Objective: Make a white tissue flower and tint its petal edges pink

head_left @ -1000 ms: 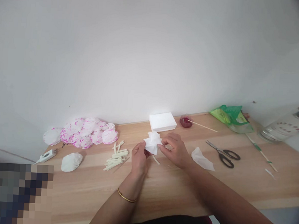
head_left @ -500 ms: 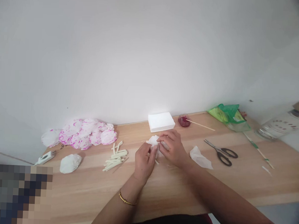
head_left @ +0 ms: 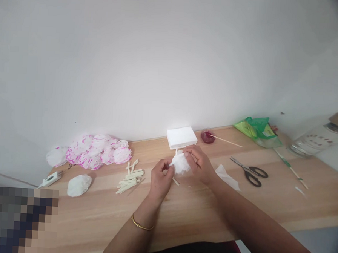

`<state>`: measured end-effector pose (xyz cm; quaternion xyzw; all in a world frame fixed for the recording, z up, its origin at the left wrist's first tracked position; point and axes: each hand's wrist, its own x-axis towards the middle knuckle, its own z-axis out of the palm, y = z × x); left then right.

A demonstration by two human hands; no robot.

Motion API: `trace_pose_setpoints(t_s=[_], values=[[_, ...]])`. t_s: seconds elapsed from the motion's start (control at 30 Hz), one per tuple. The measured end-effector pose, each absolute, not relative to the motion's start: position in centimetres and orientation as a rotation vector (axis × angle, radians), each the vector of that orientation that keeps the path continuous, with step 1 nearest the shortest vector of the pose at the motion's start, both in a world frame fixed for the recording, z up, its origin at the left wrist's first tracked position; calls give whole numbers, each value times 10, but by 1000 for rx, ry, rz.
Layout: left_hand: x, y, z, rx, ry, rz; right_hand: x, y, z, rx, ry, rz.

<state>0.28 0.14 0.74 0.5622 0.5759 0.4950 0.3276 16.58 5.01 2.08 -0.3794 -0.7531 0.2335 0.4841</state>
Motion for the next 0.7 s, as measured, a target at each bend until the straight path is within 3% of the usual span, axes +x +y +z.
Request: trace_pose_setpoints(t_s=[0.7], values=[[4, -7, 17, 1606, 1450, 1374, 166, 45, 25, -935, -1838, 610]])
